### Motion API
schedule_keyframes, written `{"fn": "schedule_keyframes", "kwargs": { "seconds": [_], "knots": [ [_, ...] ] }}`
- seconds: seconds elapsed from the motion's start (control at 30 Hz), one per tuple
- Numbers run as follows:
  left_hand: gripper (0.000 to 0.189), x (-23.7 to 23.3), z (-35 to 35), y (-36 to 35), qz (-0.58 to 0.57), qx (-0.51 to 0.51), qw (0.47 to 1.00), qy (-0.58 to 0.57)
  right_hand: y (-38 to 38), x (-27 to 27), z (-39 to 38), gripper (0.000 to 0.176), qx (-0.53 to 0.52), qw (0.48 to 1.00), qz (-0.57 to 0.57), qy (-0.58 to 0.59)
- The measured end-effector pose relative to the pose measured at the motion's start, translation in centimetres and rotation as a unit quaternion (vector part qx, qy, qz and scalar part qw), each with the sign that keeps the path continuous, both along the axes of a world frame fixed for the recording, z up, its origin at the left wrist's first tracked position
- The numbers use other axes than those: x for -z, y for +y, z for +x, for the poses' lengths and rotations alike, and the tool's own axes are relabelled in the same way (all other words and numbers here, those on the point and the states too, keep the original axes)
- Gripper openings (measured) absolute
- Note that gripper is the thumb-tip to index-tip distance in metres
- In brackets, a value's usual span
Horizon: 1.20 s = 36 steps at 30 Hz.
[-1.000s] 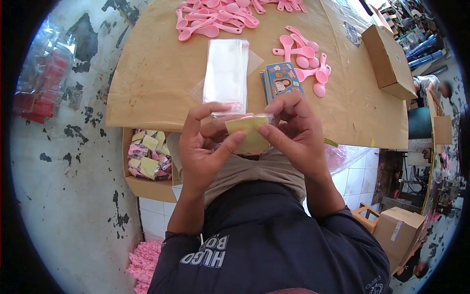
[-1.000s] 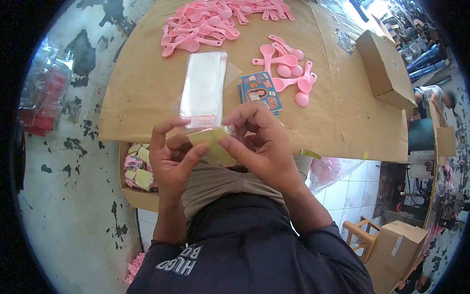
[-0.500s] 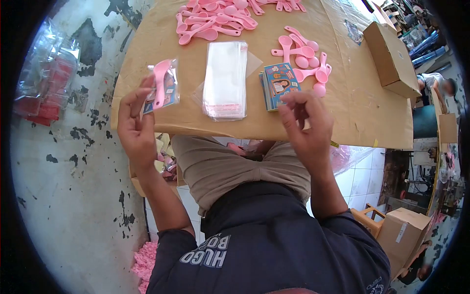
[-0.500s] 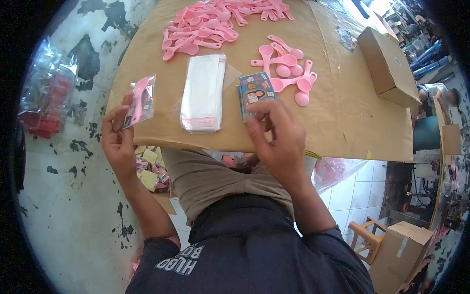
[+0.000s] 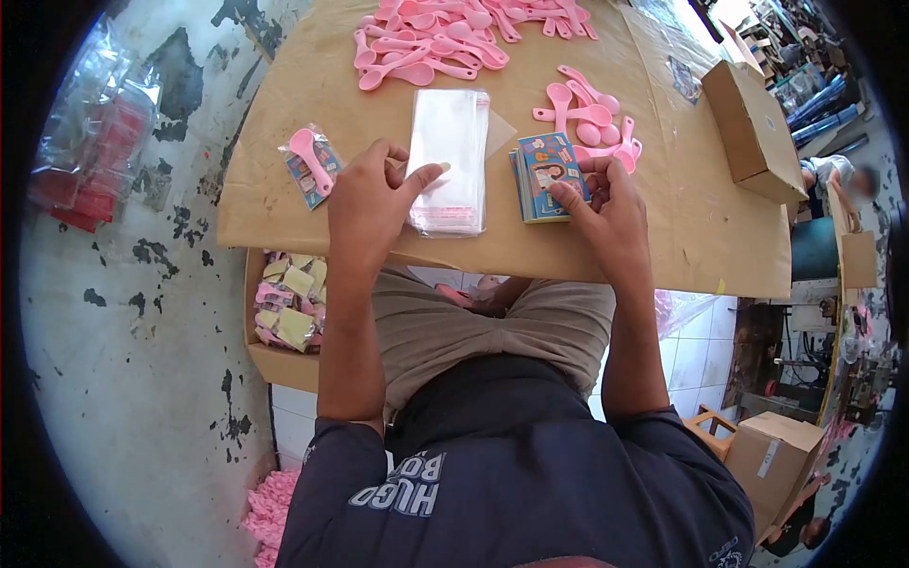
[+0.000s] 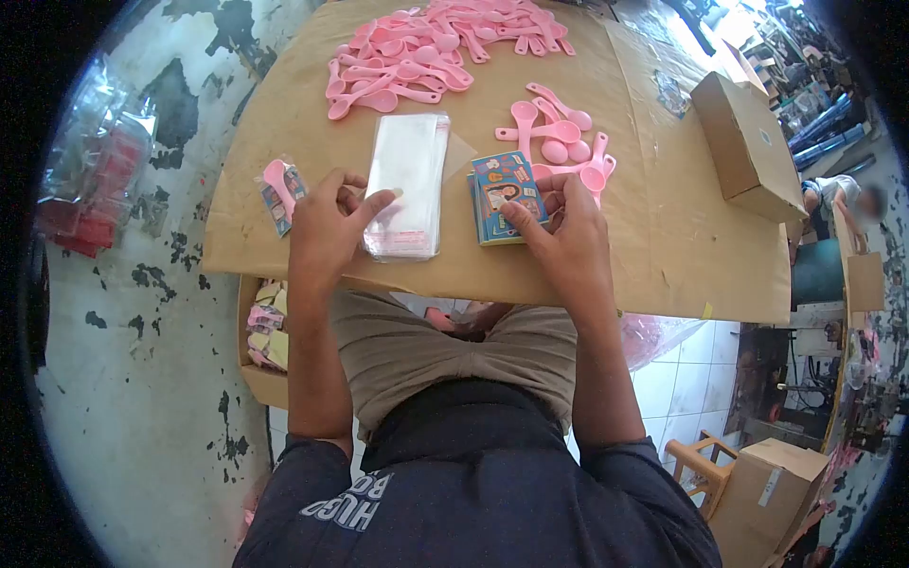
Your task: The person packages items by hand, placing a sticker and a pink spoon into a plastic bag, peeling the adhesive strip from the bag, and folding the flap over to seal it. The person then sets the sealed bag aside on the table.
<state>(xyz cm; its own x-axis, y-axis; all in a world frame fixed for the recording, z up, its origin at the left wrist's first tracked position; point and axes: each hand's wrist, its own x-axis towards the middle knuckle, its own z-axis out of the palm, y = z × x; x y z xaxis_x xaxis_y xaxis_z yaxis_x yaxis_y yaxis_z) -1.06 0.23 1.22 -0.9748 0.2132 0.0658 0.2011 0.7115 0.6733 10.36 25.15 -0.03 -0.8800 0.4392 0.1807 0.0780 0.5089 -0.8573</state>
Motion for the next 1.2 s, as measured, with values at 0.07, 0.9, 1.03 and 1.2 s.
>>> {"fn": "schedule_keyframes", "kwargs": {
  "seconds": [0.07,0.9,1.03,1.2],
  "knots": [
    [0.034,-0.1,-0.3,0.0,0.012,-0.004,1.0,-0.007,0.1,-0.1,-0.1,0.037,-0.009,1.0,-0.024,0.017],
    [0.016,0.8,2.7,-0.6,0.636,0.008,0.768,-0.073,-3.0,-2.1,2.0,0.018,-0.05,0.972,-0.188,0.13],
    [0.016,0.0,4.0,-0.2,0.678,0.016,0.725,-0.116,-4.5,-1.8,3.6,0.018,-0.106,0.973,-0.198,0.054],
    [0.025,0.2,5.5,0.8,0.639,0.064,0.76,-0.097,-5.3,-2.0,4.2,0.017,-0.172,0.942,-0.286,0.042]
  ]
}}
